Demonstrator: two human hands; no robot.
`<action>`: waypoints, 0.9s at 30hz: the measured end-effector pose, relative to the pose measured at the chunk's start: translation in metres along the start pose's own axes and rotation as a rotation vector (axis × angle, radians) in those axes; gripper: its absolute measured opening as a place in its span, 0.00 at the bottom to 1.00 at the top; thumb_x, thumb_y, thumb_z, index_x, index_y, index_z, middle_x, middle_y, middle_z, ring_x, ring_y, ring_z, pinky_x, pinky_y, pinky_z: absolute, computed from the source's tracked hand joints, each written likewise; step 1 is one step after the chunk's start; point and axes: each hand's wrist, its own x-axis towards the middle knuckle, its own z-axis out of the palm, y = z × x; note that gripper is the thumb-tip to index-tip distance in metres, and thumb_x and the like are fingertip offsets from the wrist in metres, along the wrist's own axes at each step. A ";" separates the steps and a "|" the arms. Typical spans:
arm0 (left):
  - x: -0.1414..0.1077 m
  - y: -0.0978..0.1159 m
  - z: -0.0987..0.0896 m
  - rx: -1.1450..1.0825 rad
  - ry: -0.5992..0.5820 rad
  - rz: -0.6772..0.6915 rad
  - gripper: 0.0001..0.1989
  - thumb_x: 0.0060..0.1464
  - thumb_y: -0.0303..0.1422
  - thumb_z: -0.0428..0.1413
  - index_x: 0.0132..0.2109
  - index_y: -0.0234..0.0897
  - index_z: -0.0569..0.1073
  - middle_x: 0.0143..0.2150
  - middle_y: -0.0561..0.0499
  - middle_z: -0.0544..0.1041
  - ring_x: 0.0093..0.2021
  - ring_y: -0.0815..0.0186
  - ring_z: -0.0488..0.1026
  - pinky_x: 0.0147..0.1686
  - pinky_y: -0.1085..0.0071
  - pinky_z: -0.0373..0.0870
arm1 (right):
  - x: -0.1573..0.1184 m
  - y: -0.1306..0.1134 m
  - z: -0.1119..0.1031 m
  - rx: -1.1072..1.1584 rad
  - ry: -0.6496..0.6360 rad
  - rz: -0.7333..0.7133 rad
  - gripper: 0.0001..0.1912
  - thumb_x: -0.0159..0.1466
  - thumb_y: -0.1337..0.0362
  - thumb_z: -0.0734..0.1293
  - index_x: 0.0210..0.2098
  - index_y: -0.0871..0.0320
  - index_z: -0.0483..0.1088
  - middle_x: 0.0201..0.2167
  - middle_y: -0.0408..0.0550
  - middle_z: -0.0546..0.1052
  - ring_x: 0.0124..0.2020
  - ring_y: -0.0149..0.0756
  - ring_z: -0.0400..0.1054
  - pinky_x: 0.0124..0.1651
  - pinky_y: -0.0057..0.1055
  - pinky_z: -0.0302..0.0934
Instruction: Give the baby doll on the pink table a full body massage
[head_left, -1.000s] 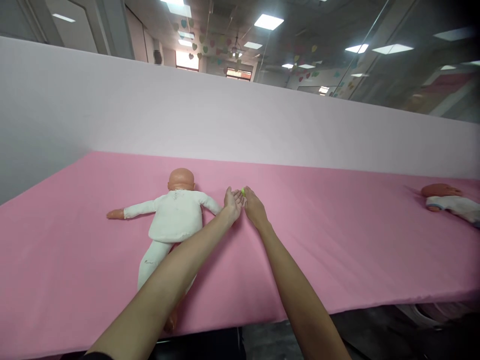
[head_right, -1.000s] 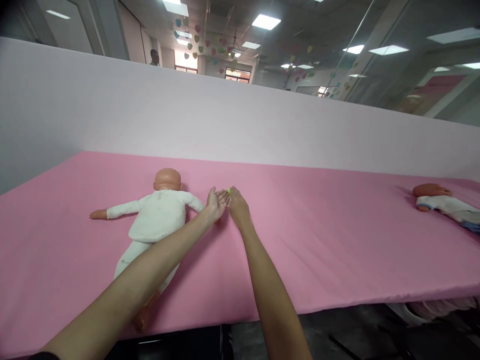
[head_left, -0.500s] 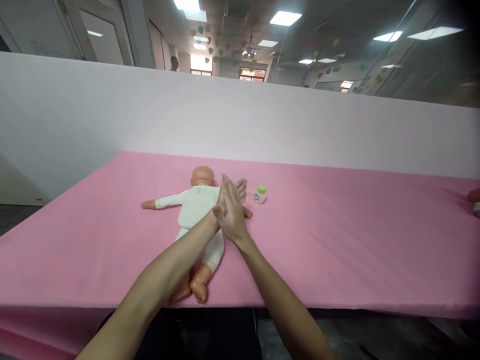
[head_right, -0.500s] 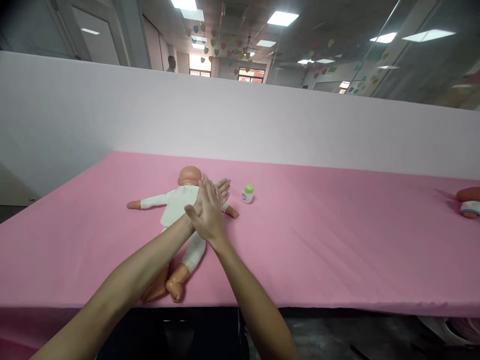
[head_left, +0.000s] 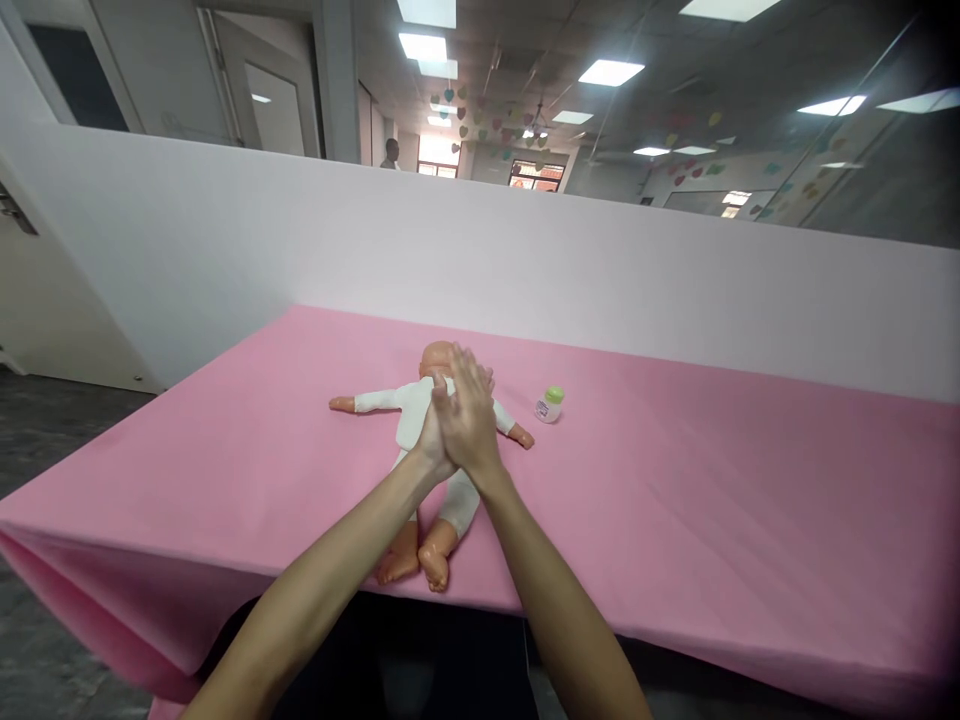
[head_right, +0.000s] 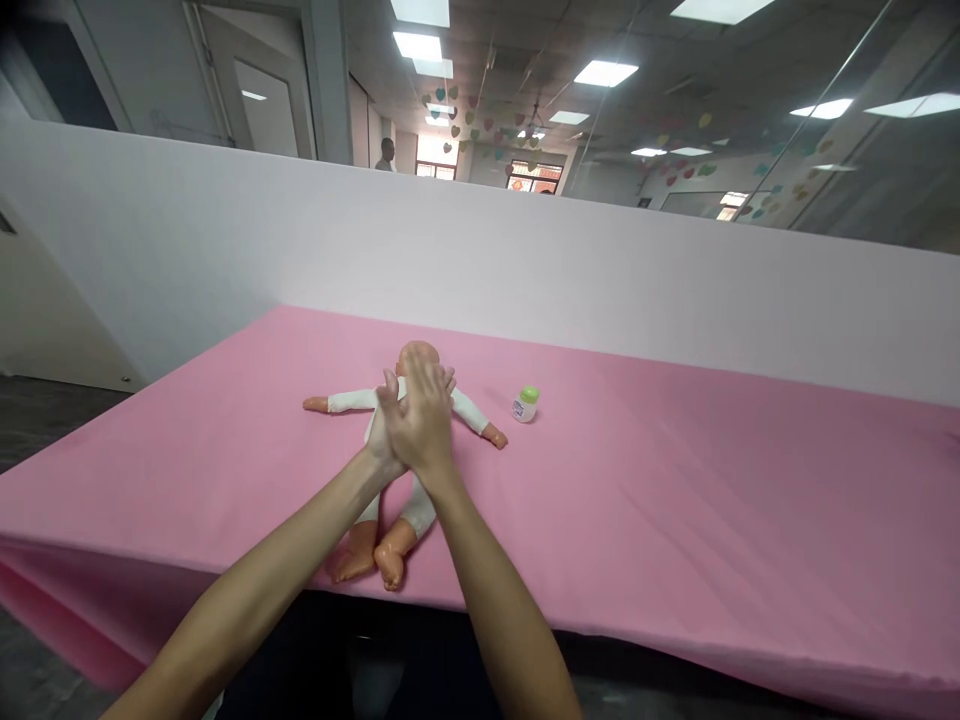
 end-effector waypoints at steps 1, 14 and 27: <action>-0.002 -0.001 -0.004 -0.021 -0.076 -0.007 0.42 0.67 0.62 0.32 0.68 0.41 0.70 0.62 0.39 0.75 0.72 0.47 0.62 0.66 0.53 0.66 | 0.004 0.007 -0.003 0.033 0.037 0.051 0.38 0.74 0.39 0.51 0.75 0.51 0.53 0.76 0.48 0.55 0.78 0.47 0.39 0.78 0.56 0.33; 0.094 0.004 -0.115 1.363 0.099 0.458 0.11 0.67 0.33 0.54 0.51 0.37 0.79 0.50 0.41 0.81 0.52 0.52 0.77 0.58 0.57 0.69 | 0.037 0.126 0.004 -0.267 -0.220 0.167 0.13 0.71 0.66 0.62 0.44 0.59 0.79 0.48 0.56 0.82 0.50 0.47 0.75 0.55 0.38 0.65; 0.141 -0.023 -0.120 1.674 0.014 0.334 0.08 0.64 0.27 0.54 0.40 0.35 0.79 0.47 0.40 0.79 0.47 0.56 0.76 0.48 0.64 0.68 | 0.043 0.146 0.035 -0.571 -0.401 0.130 0.16 0.73 0.69 0.59 0.34 0.59 0.77 0.40 0.55 0.80 0.42 0.43 0.71 0.44 0.33 0.60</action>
